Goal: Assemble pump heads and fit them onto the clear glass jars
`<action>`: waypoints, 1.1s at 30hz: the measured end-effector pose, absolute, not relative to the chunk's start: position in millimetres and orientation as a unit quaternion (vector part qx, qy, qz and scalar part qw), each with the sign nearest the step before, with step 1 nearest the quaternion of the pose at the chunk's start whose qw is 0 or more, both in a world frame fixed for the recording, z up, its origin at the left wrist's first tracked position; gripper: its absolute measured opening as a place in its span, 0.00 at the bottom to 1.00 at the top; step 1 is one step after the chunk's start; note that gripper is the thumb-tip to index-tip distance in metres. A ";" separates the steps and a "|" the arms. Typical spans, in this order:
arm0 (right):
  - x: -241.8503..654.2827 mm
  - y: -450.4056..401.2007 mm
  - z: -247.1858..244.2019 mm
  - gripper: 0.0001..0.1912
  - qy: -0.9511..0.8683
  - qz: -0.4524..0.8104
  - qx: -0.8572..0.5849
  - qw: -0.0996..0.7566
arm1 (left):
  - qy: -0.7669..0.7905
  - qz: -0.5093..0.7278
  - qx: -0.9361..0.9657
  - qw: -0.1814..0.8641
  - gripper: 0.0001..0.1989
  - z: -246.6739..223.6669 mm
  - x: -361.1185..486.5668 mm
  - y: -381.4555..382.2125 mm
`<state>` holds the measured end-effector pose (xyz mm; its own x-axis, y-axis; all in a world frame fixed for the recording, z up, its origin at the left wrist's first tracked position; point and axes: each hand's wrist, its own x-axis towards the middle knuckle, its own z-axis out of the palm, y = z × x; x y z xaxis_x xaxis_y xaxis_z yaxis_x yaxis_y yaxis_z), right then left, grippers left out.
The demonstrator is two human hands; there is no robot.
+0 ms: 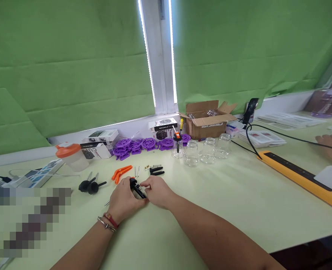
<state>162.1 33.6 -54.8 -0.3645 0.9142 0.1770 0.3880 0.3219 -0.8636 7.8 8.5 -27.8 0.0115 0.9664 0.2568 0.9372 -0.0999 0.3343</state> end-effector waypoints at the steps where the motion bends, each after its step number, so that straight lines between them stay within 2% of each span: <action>1: 161.7 33.6 -54.3 0.18 -0.735 0.376 -0.445 0.349 | 0.669 0.213 0.711 0.034 0.30 -27.8 7.8 8.5; 11: 161.5 33.6 -48.9 0.17 -0.734 0.362 -0.465 0.337 | 0.678 0.199 0.707 0.032 0.33 -29.5 7.4 8.8; 18: 165.6 34.8 -50.0 0.15 -0.731 0.344 -0.494 0.320 | 0.668 0.191 0.719 0.022 0.40 -28.7 -2.6 13.1; 21: 167.7 29.7 -44.1 0.14 -0.790 0.270 -0.480 0.269 | 0.662 0.191 0.725 0.008 0.43 -25.5 -10.1 14.8; 24: 166.9 22.0 -35.3 0.13 -0.839 0.183 -0.480 0.179 | 0.660 0.186 0.728 0.003 0.43 -22.9 -13.1 14.9; 28: 162.6 17.0 -29.5 0.11 -0.852 0.128 -0.499 0.094 | 0.653 0.187 0.734 0.001 0.44 -20.9 -11.0 13.2; 30: 162.6 17.4 -29.1 0.09 -0.852 0.111 -0.505 0.082 | 0.648 0.192 0.737 0.001 0.45 -19.4 -10.6 12.4; 33: 167.3 18.2 -27.9 0.11 -0.850 0.093 -0.512 0.087 | 0.646 0.193 0.738 0.003 0.47 -17.1 -13.2 12.3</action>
<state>167.3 18.2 -27.9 -0.4607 0.8860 0.0534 0.8535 0.4587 -0.2474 -13.2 12.3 -17.1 0.0906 0.9551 0.2820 0.9531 -0.1653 0.2537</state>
